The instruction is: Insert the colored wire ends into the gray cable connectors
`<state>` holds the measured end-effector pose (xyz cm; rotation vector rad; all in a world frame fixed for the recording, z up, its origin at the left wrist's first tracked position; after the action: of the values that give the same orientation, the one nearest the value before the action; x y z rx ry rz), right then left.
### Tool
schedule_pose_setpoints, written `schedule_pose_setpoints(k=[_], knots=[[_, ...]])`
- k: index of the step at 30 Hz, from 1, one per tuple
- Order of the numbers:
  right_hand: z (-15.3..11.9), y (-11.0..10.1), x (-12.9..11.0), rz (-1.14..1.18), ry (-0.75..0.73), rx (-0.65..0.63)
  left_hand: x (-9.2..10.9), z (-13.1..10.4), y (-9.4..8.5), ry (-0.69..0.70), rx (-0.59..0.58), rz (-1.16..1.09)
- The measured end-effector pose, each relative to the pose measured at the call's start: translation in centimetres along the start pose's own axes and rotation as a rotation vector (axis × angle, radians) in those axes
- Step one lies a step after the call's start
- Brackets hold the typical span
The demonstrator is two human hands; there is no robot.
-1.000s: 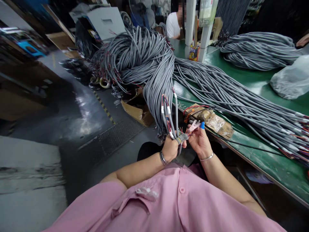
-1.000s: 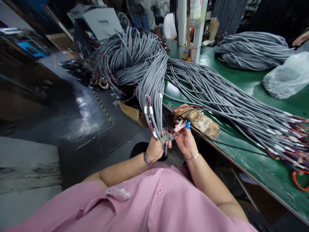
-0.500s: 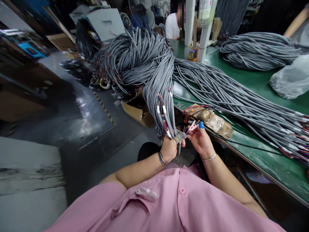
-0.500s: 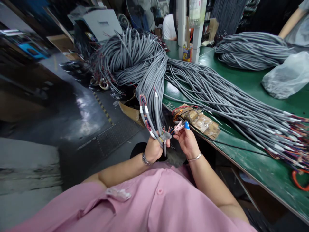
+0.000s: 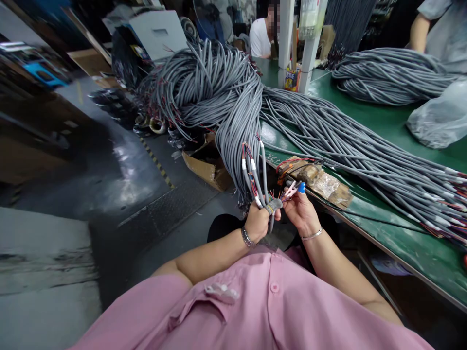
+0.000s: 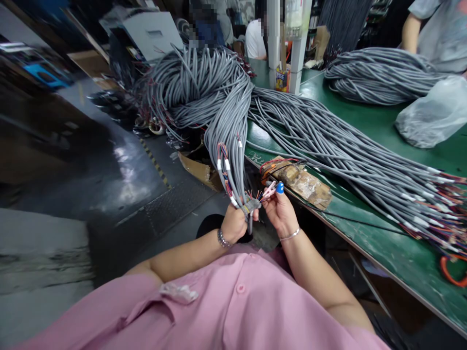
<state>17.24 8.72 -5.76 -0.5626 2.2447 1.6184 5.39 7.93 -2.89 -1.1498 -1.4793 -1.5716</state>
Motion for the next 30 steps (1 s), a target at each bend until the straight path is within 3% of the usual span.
schedule_pose_setpoints(k=[5, 10, 17, 24, 30], knots=[[-0.1, 0.3, 0.1, -0.013, -0.012, -0.005, 0.0, 0.0, 0.0, 0.000, -0.011, 0.012], [-0.7, 0.5, 0.7, -0.066, 0.068, -0.125, 0.3, -0.3, -0.2, 0.013, -0.018, 0.022], [-2.5, -0.5, 1.1, -0.532, 0.273, -0.232, 0.2, -1.1, -1.7, 0.058, -0.083, 0.206], [-3.0, 0.4, -0.7, -0.881, 0.200, -0.194, 0.1, -1.6, -2.0, 0.067, -0.203, 0.452], [-3.5, 2.4, -0.4, -1.026, 0.116, -0.337, -0.5, -1.9, -0.6, -0.026, -0.418, 0.544]])
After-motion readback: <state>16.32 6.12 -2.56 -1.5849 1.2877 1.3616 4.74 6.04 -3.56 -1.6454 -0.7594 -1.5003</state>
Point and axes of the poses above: each hand's wrist, its own z-axis towards the middle knuckle, its own y-axis out of the palm, x = y × z, the point moved 9 cm from there along z, towards the middle knuckle, and after that the axes turned 5 degrees about y, right-handed, at the moved point
